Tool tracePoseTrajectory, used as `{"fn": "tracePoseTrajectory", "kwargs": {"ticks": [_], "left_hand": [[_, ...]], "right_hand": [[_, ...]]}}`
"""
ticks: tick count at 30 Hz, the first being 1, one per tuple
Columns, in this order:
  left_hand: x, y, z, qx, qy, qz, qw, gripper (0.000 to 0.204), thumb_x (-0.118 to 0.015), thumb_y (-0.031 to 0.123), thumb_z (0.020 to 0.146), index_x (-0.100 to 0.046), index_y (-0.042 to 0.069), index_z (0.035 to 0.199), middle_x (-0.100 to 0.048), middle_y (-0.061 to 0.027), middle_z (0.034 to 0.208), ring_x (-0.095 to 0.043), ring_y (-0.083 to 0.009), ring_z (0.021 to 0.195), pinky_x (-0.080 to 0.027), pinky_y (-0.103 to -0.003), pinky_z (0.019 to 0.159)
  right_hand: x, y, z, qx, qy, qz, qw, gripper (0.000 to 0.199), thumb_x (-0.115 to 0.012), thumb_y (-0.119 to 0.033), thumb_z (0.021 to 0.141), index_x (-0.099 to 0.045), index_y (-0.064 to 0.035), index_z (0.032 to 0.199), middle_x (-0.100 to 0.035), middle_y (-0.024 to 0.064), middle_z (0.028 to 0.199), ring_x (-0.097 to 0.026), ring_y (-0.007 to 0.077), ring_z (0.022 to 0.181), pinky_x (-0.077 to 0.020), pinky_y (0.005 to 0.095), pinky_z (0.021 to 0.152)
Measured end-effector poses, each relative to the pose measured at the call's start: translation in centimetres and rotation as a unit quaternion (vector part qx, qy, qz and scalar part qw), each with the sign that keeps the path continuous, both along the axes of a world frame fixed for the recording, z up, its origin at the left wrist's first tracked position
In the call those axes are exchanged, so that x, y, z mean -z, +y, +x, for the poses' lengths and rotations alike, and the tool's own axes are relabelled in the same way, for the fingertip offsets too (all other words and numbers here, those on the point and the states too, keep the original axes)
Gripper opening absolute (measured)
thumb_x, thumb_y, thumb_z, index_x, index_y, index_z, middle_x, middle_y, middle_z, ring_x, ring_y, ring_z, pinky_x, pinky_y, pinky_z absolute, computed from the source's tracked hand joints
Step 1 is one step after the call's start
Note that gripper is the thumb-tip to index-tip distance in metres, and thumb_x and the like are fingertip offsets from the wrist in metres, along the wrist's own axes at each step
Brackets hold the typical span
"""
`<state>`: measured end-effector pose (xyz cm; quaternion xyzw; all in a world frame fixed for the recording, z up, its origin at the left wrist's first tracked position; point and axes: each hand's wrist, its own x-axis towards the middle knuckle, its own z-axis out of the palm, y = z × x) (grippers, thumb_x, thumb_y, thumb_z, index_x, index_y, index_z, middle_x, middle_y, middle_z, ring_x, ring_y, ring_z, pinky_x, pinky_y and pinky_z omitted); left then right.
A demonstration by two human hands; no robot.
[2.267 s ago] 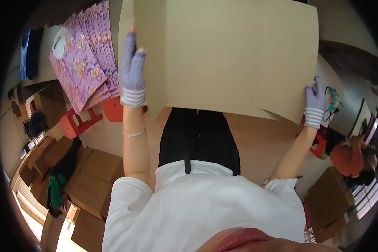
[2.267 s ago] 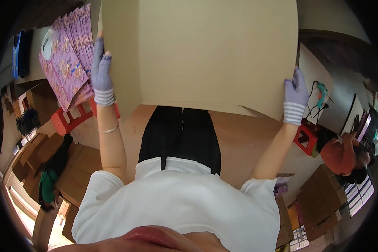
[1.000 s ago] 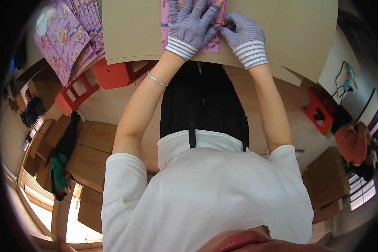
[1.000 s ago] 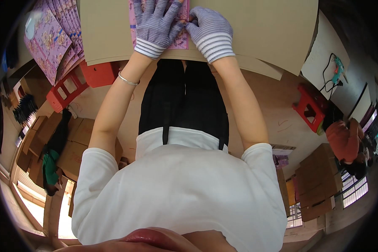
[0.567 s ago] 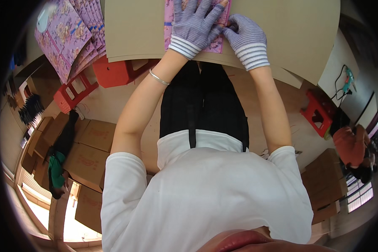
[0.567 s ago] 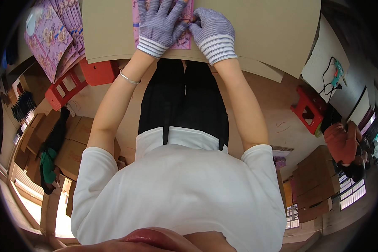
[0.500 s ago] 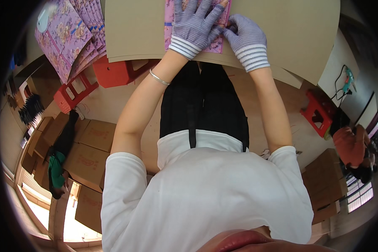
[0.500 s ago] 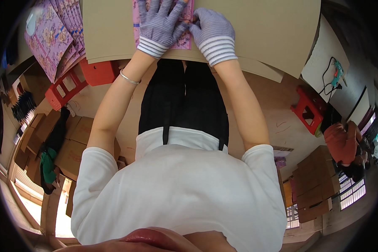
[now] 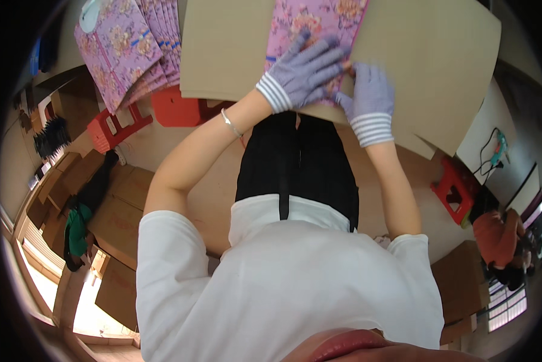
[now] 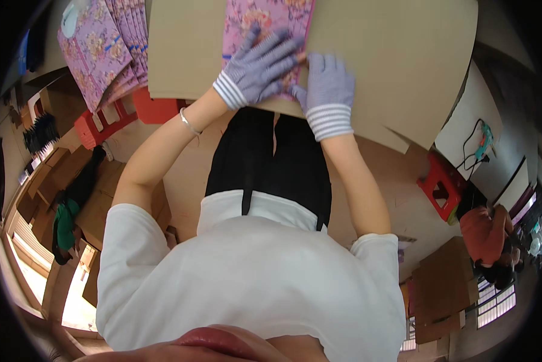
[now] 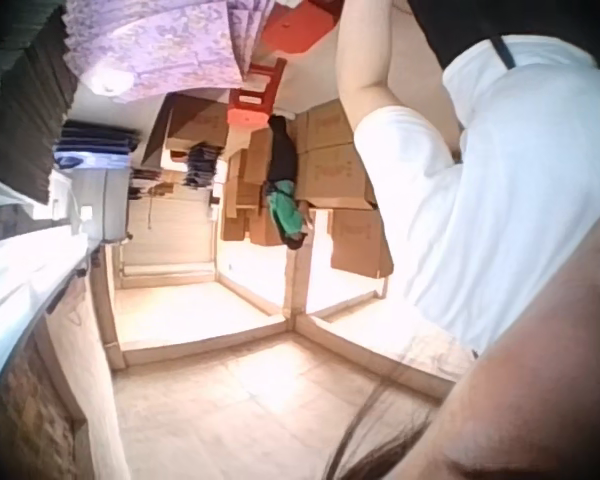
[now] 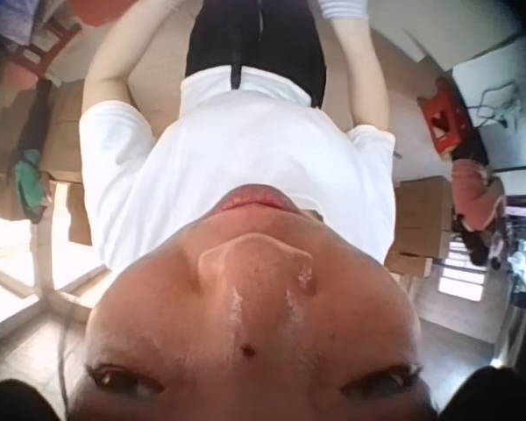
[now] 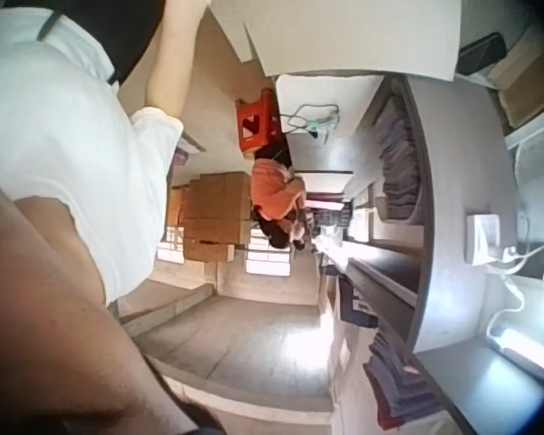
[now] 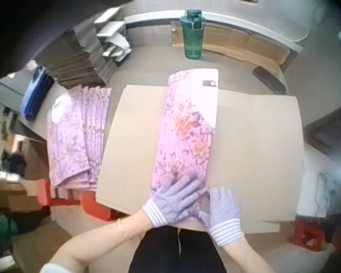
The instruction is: The person folds a stack of pink floral patterned garments on a table. They place each garment on a cardboard sheet, fold it in half, and then fold it again into a smaller rectangle. The person wears striped gloves and handles the items one by one, stacking the finished folded garments to the side.
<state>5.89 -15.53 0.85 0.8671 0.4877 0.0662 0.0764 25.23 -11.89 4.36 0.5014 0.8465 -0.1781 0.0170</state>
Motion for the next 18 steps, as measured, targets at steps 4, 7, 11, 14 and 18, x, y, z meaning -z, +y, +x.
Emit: {"fn": "tracePoseTrajectory", "kwargs": {"ticks": [4, 7, 11, 14, 18], "left_hand": [[0.1, 1.1, -1.5, 0.089, -0.039, -0.052, 0.994, 0.069, -0.048, 0.048, 0.089, -0.037, 0.019, 0.151, -0.035, -0.0044, 0.157, -0.027, -0.0251, 0.148, -0.007, -0.052, 0.123], [-0.1, 3.8, -2.7, 0.115, -0.04, -0.062, 0.991, 0.075, -0.051, 0.049, 0.086, -0.034, 0.016, 0.152, -0.032, -0.0057, 0.158, -0.027, -0.0263, 0.147, -0.012, -0.051, 0.123], [-0.2, 12.8, -4.8, 0.116, -0.066, 0.006, 0.991, 0.069, -0.052, 0.042, 0.09, -0.035, 0.013, 0.151, -0.034, -0.0102, 0.156, -0.03, -0.0288, 0.145, -0.018, -0.052, 0.121], [0.3, 22.0, -7.3, 0.095, -0.064, 0.087, 0.99, 0.07, -0.06, 0.038, 0.085, -0.042, 0.007, 0.144, -0.036, -0.0151, 0.154, -0.03, -0.0324, 0.145, -0.02, -0.057, 0.117], [0.7, 31.4, -10.7, 0.056, -0.063, 0.199, 0.976, 0.07, -0.054, 0.038, 0.089, -0.036, 0.003, 0.147, -0.034, -0.0181, 0.155, -0.029, -0.0351, 0.145, -0.014, -0.059, 0.118]], "right_hand": [[-0.4, 0.0, -0.3, 0.027, -0.008, -0.037, 0.999, 0.061, -0.086, -0.036, 0.063, -0.056, -0.0133, 0.111, -0.057, 0.0069, 0.105, -0.057, 0.0267, 0.103, -0.0456, 0.0423, 0.084], [-0.3, -0.1, -0.1, 0.034, 0.007, -0.048, 0.998, 0.062, -0.087, -0.034, 0.062, -0.056, -0.0119, 0.111, -0.056, 0.0074, 0.102, -0.055, 0.028, 0.1, -0.0431, 0.0425, 0.082], [0.1, 0.1, 0.2, 0.053, 0.026, -0.098, 0.993, 0.062, -0.087, -0.032, 0.061, -0.056, -0.011, 0.11, -0.057, 0.0072, 0.1, -0.055, 0.0277, 0.098, -0.0419, 0.0431, 0.081], [-0.4, 0.2, 0.1, 0.066, 0.021, -0.117, 0.991, 0.062, -0.088, -0.031, 0.06, -0.057, -0.0105, 0.11, -0.057, 0.0073, 0.098, -0.055, 0.0274, 0.098, -0.0415, 0.0436, 0.081], [0.0, -0.1, 0.2, 0.069, 0.045, -0.124, 0.989, 0.062, -0.088, -0.029, 0.059, -0.057, -0.01, 0.109, -0.058, 0.0061, 0.097, -0.055, 0.0271, 0.095, -0.0412, 0.044, 0.08]]}}
